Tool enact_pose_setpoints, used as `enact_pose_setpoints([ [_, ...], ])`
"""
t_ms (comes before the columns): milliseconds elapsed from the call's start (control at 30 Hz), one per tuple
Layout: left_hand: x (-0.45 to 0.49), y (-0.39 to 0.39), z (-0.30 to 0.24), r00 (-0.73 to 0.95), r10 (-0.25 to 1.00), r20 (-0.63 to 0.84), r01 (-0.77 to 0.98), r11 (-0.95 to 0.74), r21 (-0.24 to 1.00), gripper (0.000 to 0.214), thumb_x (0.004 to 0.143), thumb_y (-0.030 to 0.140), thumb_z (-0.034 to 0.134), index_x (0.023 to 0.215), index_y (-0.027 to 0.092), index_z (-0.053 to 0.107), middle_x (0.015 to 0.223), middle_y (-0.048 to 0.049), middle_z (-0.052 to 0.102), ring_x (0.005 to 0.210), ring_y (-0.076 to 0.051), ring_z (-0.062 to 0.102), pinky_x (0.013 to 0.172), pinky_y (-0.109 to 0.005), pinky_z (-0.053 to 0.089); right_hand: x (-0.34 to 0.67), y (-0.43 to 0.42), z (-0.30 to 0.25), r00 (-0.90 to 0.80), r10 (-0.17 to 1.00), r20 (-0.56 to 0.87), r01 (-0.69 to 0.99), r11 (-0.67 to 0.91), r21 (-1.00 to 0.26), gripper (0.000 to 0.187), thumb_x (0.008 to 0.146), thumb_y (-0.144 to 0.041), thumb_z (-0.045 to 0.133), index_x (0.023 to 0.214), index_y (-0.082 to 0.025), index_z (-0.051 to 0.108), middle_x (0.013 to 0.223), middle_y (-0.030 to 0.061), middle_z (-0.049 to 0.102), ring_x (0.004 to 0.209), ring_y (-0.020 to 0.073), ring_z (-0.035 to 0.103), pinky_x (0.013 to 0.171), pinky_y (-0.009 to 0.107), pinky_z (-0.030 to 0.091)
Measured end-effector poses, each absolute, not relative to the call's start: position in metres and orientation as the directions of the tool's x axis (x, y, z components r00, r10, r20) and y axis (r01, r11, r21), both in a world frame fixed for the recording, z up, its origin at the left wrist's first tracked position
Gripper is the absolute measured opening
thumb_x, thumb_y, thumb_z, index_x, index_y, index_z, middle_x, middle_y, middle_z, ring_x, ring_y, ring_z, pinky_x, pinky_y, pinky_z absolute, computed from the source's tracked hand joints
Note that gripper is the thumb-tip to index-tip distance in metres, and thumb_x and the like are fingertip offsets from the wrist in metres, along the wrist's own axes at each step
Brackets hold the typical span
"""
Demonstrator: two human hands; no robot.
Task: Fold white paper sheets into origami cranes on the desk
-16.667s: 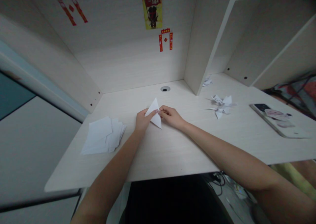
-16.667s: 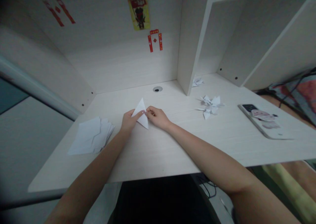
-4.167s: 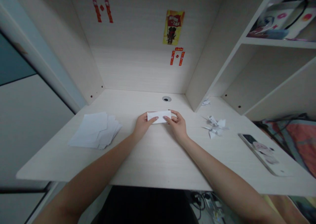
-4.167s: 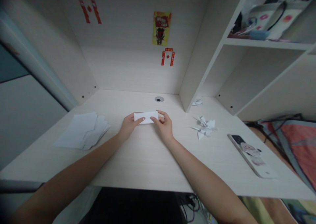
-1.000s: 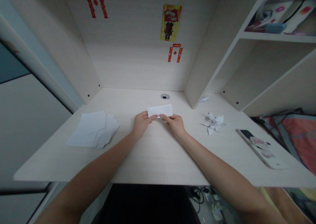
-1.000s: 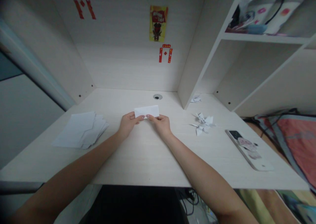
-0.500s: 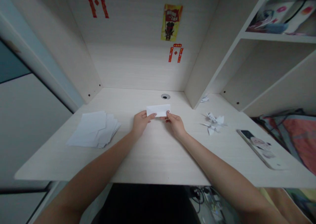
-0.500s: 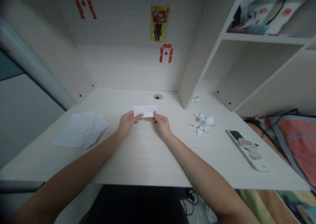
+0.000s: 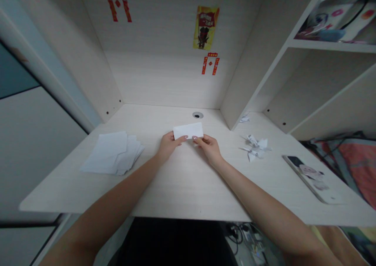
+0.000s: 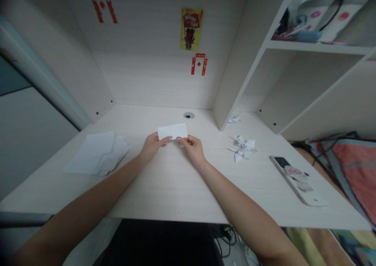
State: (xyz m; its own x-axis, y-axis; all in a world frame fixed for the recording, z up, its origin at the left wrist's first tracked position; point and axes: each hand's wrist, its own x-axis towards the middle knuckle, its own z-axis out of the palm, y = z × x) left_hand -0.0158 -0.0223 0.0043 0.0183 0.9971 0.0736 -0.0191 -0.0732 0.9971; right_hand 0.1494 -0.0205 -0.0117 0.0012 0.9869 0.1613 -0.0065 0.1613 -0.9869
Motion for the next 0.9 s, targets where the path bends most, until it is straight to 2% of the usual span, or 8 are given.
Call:
enact_pose_setpoints([
  [133,-0.0142,-0.023,0.0031,0.042,0.996,0.082,0.019,-0.083,0.996,0.035,0.063,0.039,0.071,0.088,0.015,0.066,0.088,-0.0085,0.07,0.075,-0.017,0.062,0.062,-0.025,0.045,0.1489,-0.0207,-0.0129,-0.007,0.988,0.155,-0.019,0.155,-0.988,0.03,0.063,-0.043,0.07,0.073,-0.016,0.07,0.07,0.0043,0.069,0.062,0.0157,0.058,0.059,0.027,0.041],
  [367,-0.0138,-0.021,-0.0008,0.112,0.994,0.012,-0.01,-0.011,1.0,0.041,0.061,0.033,0.073,0.095,0.014,0.064,0.096,-0.01,0.069,0.074,-0.016,0.062,0.063,-0.025,0.047,0.1455,-0.0245,-0.013,0.005,0.986,0.168,-0.06,0.168,-0.984,0.026,0.064,-0.041,0.07,0.067,-0.015,0.069,0.064,0.0024,0.067,0.058,0.0142,0.055,0.057,0.026,0.04],
  [600,-0.0111,-0.0216,0.002,0.036,0.997,0.07,-0.056,-0.068,0.996,0.044,0.057,0.028,0.076,0.095,0.013,0.062,0.095,-0.0098,0.07,0.075,-0.018,0.064,0.067,-0.028,0.049,0.1445,-0.0244,-0.0158,-0.008,0.986,0.168,-0.049,0.167,-0.985,0.027,0.063,-0.042,0.071,0.064,-0.015,0.068,0.06,0.0014,0.065,0.054,0.0123,0.052,0.055,0.025,0.037],
  [800,-0.0084,-0.0222,0.0017,0.104,0.991,0.078,-0.101,-0.067,0.993,0.05,0.061,0.029,0.075,0.105,0.014,0.055,0.102,-0.0116,0.068,0.08,-0.019,0.066,0.072,-0.03,0.05,0.148,-0.0198,-0.0177,0.092,0.988,0.123,-0.033,0.126,-0.991,0.033,0.063,-0.047,0.069,0.062,-0.014,0.066,0.057,0.0012,0.063,0.051,0.0113,0.048,0.052,0.024,0.035],
  [900,-0.0058,-0.0227,0.0007,0.152,0.986,0.07,-0.184,-0.042,0.982,0.052,0.064,0.028,0.073,0.11,0.015,0.051,0.107,-0.012,0.066,0.082,-0.019,0.066,0.079,-0.034,0.05,0.151,-0.0168,-0.0166,0.139,0.984,0.11,-0.035,0.116,-0.993,0.035,0.063,-0.048,0.069,0.059,-0.014,0.064,0.055,0.0008,0.062,0.049,0.0102,0.046,0.051,0.024,0.034],
])
